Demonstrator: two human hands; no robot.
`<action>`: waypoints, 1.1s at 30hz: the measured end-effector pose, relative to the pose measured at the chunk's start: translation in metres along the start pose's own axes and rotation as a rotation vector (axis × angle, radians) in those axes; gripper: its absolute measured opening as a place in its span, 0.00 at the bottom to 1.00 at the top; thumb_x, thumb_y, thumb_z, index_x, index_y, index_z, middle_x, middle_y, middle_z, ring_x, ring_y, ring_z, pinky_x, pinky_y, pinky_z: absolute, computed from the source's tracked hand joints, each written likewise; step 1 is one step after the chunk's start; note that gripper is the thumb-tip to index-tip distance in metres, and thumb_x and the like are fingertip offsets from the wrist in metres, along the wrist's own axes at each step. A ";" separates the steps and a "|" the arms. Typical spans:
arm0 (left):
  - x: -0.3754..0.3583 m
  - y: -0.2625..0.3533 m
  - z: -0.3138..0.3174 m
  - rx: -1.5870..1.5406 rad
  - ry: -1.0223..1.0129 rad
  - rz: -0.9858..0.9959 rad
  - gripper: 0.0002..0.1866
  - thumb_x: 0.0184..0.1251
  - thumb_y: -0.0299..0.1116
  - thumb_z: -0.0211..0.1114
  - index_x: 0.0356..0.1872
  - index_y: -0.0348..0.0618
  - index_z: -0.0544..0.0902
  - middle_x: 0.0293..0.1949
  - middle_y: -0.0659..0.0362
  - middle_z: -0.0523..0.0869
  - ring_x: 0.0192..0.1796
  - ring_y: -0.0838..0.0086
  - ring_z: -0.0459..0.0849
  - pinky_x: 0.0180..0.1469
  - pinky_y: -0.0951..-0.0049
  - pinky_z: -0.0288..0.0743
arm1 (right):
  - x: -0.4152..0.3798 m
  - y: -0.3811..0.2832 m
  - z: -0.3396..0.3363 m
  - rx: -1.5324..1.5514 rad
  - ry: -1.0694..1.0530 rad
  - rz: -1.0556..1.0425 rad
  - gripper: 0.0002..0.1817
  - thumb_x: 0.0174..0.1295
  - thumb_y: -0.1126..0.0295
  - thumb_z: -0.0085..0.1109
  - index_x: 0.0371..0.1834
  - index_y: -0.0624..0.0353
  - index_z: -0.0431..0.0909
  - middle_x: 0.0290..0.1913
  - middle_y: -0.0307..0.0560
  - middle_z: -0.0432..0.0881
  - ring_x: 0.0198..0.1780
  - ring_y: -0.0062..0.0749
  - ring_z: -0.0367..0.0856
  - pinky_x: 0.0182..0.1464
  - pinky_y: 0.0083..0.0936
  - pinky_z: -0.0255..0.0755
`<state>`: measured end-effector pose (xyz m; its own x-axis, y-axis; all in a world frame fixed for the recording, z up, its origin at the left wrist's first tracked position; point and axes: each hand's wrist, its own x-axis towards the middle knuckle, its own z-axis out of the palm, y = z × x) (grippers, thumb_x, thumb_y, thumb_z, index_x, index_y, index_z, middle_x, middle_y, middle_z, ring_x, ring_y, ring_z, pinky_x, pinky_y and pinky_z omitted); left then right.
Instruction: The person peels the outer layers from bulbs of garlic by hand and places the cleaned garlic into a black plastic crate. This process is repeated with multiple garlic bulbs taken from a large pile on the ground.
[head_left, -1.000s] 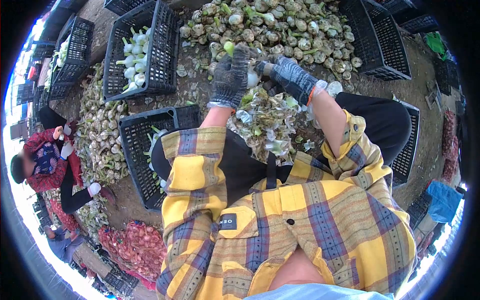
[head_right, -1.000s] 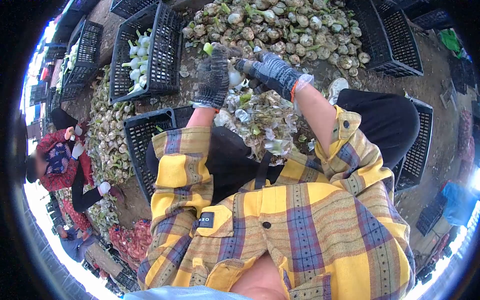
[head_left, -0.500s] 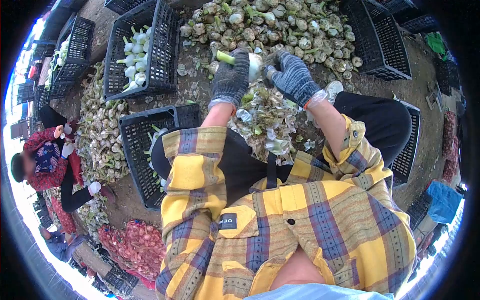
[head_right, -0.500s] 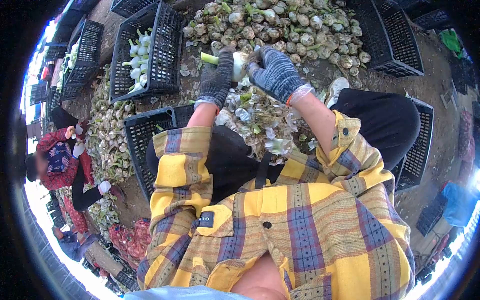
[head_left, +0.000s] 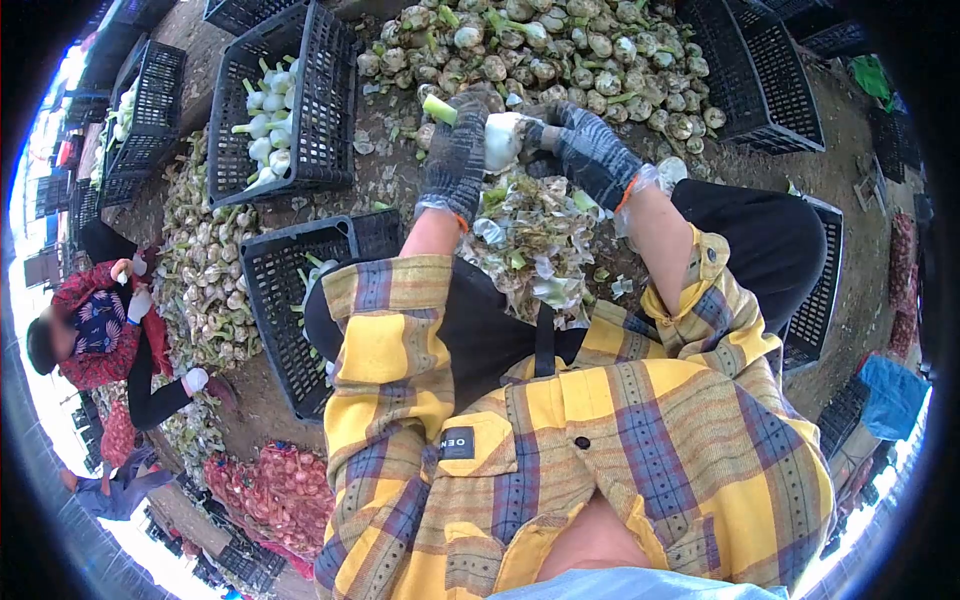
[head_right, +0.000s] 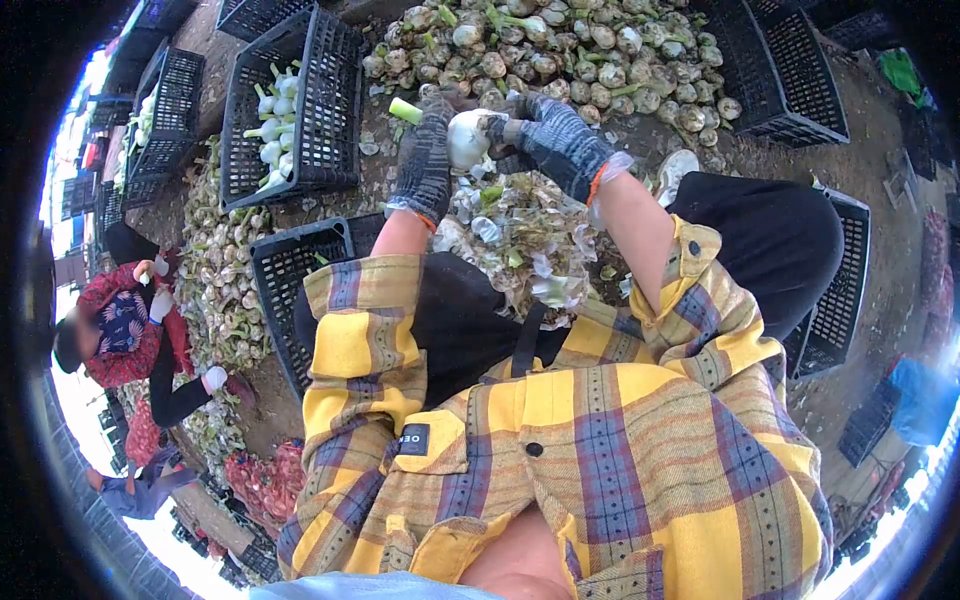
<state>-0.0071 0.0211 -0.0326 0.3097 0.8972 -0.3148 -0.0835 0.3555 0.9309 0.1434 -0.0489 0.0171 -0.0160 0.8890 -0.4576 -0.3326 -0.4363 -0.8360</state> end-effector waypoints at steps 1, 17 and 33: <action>0.000 0.001 0.002 0.107 0.095 -0.002 0.21 0.59 0.47 0.54 0.41 0.38 0.75 0.33 0.57 0.79 0.30 0.75 0.79 0.32 0.76 0.74 | 0.001 -0.001 0.001 -0.130 0.032 -0.035 0.16 0.53 0.65 0.61 0.40 0.63 0.73 0.35 0.41 0.77 0.29 0.22 0.76 0.32 0.21 0.75; 0.006 0.014 -0.014 -0.683 0.240 -0.320 0.14 0.58 0.44 0.52 0.40 0.49 0.75 0.37 0.58 0.80 0.37 0.65 0.80 0.36 0.62 0.77 | 0.008 0.019 -0.029 -0.625 0.151 -0.191 0.16 0.53 0.62 0.54 0.44 0.57 0.74 0.35 0.54 0.79 0.37 0.40 0.79 0.41 0.32 0.74; 0.006 0.107 -0.090 -1.044 0.263 0.118 0.44 0.56 0.67 0.42 0.55 0.29 0.59 0.51 0.39 0.70 0.52 0.50 0.73 0.43 0.57 0.77 | 0.062 0.088 -0.077 -1.240 0.162 0.103 0.26 0.54 0.51 0.47 0.49 0.60 0.73 0.50 0.60 0.73 0.53 0.49 0.71 0.55 0.34 0.63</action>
<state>-0.0995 0.0882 0.0482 0.0443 0.9241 -0.3797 -0.9034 0.1993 0.3797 0.1855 -0.0430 -0.1078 0.1563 0.8543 -0.4957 0.7744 -0.4175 -0.4754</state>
